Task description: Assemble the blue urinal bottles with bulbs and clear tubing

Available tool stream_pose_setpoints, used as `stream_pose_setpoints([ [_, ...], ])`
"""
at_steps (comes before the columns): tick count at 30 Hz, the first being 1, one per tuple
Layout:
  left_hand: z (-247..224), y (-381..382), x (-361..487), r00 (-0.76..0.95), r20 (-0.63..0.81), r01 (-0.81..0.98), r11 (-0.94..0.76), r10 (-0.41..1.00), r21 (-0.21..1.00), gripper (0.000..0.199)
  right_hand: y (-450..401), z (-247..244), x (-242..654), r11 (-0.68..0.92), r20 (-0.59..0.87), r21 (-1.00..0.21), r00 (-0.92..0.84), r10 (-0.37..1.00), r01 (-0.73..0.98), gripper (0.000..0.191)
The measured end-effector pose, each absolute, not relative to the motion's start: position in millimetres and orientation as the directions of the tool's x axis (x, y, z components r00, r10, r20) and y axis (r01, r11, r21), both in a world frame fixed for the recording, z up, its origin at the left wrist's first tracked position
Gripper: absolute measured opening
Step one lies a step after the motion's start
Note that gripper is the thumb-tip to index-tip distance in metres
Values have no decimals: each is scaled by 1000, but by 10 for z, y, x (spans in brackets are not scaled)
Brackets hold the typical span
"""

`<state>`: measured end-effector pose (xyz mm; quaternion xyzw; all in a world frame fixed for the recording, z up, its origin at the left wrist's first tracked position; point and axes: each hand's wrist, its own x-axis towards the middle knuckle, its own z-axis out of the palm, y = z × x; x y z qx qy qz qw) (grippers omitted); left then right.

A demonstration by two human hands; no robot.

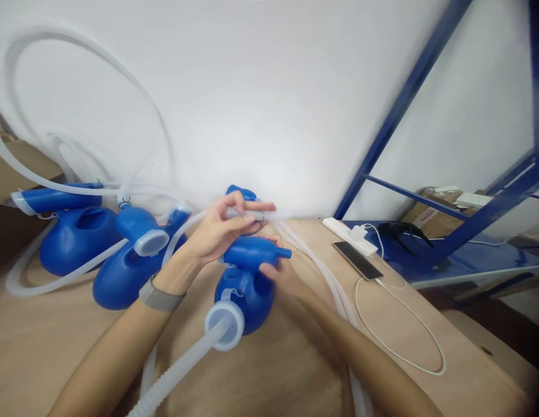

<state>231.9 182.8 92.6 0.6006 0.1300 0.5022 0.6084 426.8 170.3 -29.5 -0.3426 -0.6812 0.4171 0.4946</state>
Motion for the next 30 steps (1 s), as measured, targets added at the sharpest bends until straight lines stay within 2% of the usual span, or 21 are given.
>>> stream_pose_setpoints([
  [2,891,1906,2251,562,362,-167,-326,743,930,31,1702,-149,4287,404,345,-910,-375,861,91,72],
  [3,876,1934,2227,573,349,-22,-412,741,911,28,1704,-70,4328,414,324,-899,-419,848,143,73],
  [5,859,1966,2197,551,395,208,-580,735,788,21,1713,84,4466,457,295,-847,-475,829,271,81],
  [7,852,1973,2185,541,441,338,-665,716,665,13,1719,220,4651,473,290,-796,-448,845,377,87],
  [10,853,1953,2184,545,479,385,-713,688,586,3,1700,400,4894,443,366,-753,-250,896,486,71],
  [12,862,1919,2194,556,502,376,-739,662,559,8,1674,503,4952,478,451,-696,-192,872,536,59],
  [15,889,1837,2240,606,529,306,-788,594,534,16,1670,581,4845,605,514,-566,-333,790,560,54],
  [18,892,1761,2306,643,572,229,-841,509,490,18,1760,528,4649,675,509,-556,-443,738,485,51],
  [21,839,1751,2325,672,549,235,-846,497,479,35,1891,422,4597,667,507,-626,-439,742,404,49],
  [24,760,1802,2269,723,474,308,-848,503,430,87,1942,394,4757,642,494,-644,-415,764,416,52],
  [26,731,1841,2213,748,416,387,-848,518,362,111,1914,443,4912,637,479,-629,-424,769,446,53],
  [28,740,1867,2162,736,341,506,-809,585,298,109,1859,522,5036,639,448,-605,-461,766,475,51],
  [30,782,1876,2128,707,280,617,-760,650,205,92,1802,595,5092,643,400,-569,-510,761,513,48],
])
